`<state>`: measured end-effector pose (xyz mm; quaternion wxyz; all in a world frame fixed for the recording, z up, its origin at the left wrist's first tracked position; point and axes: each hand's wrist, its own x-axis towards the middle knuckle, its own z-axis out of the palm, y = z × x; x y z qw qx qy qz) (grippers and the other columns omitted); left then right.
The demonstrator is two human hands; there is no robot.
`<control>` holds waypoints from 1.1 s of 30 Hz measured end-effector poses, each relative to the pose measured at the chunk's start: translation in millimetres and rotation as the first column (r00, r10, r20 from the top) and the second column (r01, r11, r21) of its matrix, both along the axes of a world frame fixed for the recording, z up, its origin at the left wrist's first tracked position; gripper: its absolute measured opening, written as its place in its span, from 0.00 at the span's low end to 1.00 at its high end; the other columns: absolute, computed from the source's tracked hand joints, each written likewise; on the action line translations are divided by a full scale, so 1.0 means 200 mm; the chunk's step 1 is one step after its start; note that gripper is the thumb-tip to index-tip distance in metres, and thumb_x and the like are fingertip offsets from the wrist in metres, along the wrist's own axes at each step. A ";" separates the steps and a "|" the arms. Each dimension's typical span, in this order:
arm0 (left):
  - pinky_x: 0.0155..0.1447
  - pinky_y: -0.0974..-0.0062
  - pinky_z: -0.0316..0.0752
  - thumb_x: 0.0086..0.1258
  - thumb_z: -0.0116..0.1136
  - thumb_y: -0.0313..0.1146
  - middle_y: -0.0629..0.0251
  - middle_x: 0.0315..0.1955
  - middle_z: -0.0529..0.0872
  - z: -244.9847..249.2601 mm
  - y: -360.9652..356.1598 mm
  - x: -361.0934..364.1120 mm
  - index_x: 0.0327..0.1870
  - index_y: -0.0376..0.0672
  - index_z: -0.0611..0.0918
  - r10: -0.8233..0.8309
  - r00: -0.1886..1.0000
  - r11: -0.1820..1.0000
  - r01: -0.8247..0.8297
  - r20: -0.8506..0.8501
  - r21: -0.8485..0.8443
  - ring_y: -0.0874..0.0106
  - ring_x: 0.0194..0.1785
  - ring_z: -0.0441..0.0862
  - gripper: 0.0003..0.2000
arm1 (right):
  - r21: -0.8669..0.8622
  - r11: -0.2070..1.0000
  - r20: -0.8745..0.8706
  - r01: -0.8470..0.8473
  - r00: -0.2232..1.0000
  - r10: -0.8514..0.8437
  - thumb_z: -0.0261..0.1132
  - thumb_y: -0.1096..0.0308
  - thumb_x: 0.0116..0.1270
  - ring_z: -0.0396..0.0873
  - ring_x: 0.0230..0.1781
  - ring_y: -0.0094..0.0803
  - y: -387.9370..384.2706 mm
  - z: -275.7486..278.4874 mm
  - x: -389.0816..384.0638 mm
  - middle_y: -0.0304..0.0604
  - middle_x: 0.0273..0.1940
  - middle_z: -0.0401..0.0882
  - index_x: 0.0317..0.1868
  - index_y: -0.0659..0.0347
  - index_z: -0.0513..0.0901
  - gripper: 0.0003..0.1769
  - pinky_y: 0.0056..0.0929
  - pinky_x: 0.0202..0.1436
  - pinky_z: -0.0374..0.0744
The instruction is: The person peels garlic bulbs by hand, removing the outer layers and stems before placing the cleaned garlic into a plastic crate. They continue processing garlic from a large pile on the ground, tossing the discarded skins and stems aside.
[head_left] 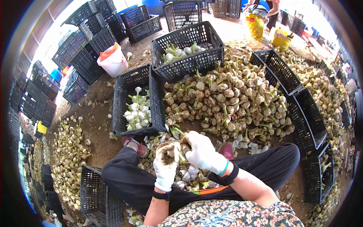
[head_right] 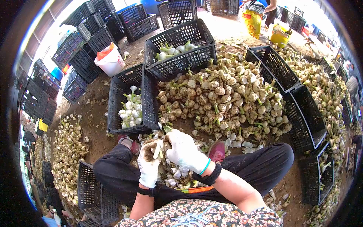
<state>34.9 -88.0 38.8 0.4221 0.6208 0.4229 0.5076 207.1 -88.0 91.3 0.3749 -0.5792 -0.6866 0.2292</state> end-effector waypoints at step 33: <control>0.64 0.64 0.75 0.76 0.54 0.29 0.58 0.56 0.81 -0.01 0.02 0.13 0.60 0.37 0.77 0.197 0.618 0.863 0.259 0.762 -0.433 0.65 0.57 0.80 0.15 | -0.285 0.955 -0.761 -0.080 0.625 -0.174 0.69 0.78 0.64 0.76 0.38 0.19 0.02 -0.22 0.00 0.36 0.36 0.81 0.44 0.66 0.79 0.10 0.21 0.42 0.77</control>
